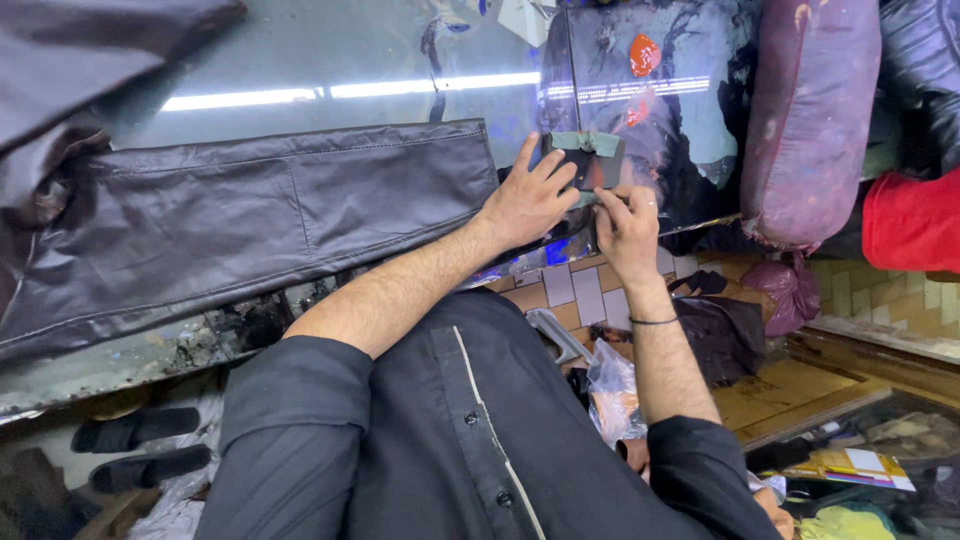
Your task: The person scrubs a brown leather jacket laid on a workbench using a small abrasive block. They repeatedly rub the sleeves, body, and collar areas while repositioning the jacket to reach different sections.
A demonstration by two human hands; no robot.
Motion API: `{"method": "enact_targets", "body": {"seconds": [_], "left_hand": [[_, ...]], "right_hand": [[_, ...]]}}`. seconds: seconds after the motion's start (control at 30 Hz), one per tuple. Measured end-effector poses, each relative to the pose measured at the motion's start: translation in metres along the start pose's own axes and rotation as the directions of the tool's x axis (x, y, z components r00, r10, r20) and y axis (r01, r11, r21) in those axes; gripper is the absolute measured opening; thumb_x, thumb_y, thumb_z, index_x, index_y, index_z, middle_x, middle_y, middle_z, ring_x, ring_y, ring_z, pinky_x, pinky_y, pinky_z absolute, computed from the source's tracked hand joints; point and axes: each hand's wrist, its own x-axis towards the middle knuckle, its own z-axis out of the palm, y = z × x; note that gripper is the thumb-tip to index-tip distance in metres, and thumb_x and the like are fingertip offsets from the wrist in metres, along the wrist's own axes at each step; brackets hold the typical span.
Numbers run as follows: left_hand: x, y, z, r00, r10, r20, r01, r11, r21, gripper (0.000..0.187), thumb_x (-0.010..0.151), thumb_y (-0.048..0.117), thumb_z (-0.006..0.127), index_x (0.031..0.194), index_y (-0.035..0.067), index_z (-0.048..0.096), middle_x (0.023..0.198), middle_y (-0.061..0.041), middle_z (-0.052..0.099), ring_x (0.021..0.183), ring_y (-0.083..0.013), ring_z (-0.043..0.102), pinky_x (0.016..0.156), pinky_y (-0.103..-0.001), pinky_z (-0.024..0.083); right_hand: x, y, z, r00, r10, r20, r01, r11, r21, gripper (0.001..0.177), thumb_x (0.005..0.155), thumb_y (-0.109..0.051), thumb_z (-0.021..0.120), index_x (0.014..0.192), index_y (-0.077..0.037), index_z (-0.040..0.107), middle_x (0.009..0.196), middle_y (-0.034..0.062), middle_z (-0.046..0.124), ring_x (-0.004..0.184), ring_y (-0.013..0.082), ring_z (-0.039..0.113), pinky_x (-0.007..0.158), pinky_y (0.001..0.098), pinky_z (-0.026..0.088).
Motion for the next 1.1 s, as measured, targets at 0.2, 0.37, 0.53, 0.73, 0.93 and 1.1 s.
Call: {"method": "enact_targets", "body": {"seconds": [0.2, 0.37, 0.53, 0.73, 0.93, 1.1], "left_hand": [[-0.004, -0.002, 0.008, 0.999, 0.035, -0.009, -0.034, 0.998, 0.057, 0.015, 0.090, 0.022, 0.062, 0.099, 0.011, 0.068, 0.125, -0.013, 0.059, 0.132, -0.0354, 0.052, 0.117, -0.072, 0.023], [-0.004, -0.004, 0.014, 0.999, -0.022, -0.040, 0.022, 1.000, 0.003, 0.020, 0.094, 0.020, 0.060, 0.110, 0.010, 0.066, 0.121, -0.010, 0.062, 0.131, -0.0305, 0.054, 0.119, -0.069, 0.023], [0.004, -0.005, 0.015, 0.993, -0.108, -0.044, 0.105, 0.992, -0.064, 0.021, 0.095, 0.016, 0.058, 0.115, 0.010, 0.064, 0.113, -0.005, 0.067, 0.125, -0.0241, 0.057, 0.114, -0.060, 0.031], [0.011, -0.006, 0.001, 0.980, -0.175, -0.092, 0.155, 0.969, -0.195, 0.037, 0.083, 0.040, 0.073, 0.095, 0.007, 0.065, 0.098, -0.009, 0.066, 0.106, -0.0269, 0.060, 0.098, -0.058, 0.035], [0.019, -0.003, 0.003, 0.948, -0.312, -0.060, 0.291, 0.928, -0.234, 0.018, 0.085, 0.024, 0.075, 0.099, 0.014, 0.070, 0.099, -0.002, 0.066, 0.105, -0.0243, 0.059, 0.094, -0.049, 0.039], [0.023, -0.006, 0.010, 0.945, -0.316, -0.080, 0.299, 0.939, -0.169, 0.018, 0.080, 0.018, 0.073, 0.097, 0.013, 0.069, 0.107, -0.007, 0.061, 0.102, -0.0242, 0.059, 0.089, -0.047, 0.040]], "right_hand": [[0.006, -0.005, -0.002, 0.991, -0.112, 0.076, 0.120, 0.988, -0.098, 0.031, 0.083, -0.013, 0.087, 0.112, -0.012, 0.076, 0.104, 0.0066, 0.063, 0.096, 0.0276, 0.056, 0.087, 0.0441, 0.042], [0.009, -0.012, 0.004, 0.976, -0.212, -0.054, 0.198, 0.960, -0.199, 0.034, 0.080, -0.019, 0.086, 0.110, -0.011, 0.073, 0.113, 0.0118, 0.061, 0.108, 0.0324, 0.055, 0.095, 0.0500, 0.039], [0.022, 0.002, 0.005, 0.975, -0.222, -0.005, 0.219, 0.965, -0.146, 0.022, 0.087, -0.007, 0.078, 0.109, -0.009, 0.071, 0.115, 0.0067, 0.066, 0.112, 0.0307, 0.060, 0.099, 0.0470, 0.043], [0.037, 0.015, 0.005, 0.994, -0.048, 0.099, 0.047, 0.999, 0.005, 0.010, 0.094, -0.002, 0.072, 0.101, -0.007, 0.069, 0.101, 0.0075, 0.068, 0.101, 0.0302, 0.062, 0.089, 0.0432, 0.045], [0.043, 0.005, 0.014, 0.990, 0.138, 0.031, -0.140, 0.989, 0.038, 0.015, 0.089, -0.011, 0.080, 0.096, -0.007, 0.068, 0.095, 0.0061, 0.071, 0.093, 0.0279, 0.065, 0.082, 0.0411, 0.047], [0.040, -0.008, 0.020, 0.942, 0.334, -0.036, -0.324, 0.931, 0.169, 0.023, 0.090, -0.017, 0.079, 0.108, -0.009, 0.068, 0.091, 0.0023, 0.069, 0.088, 0.0201, 0.068, 0.083, 0.0358, 0.051]]}}
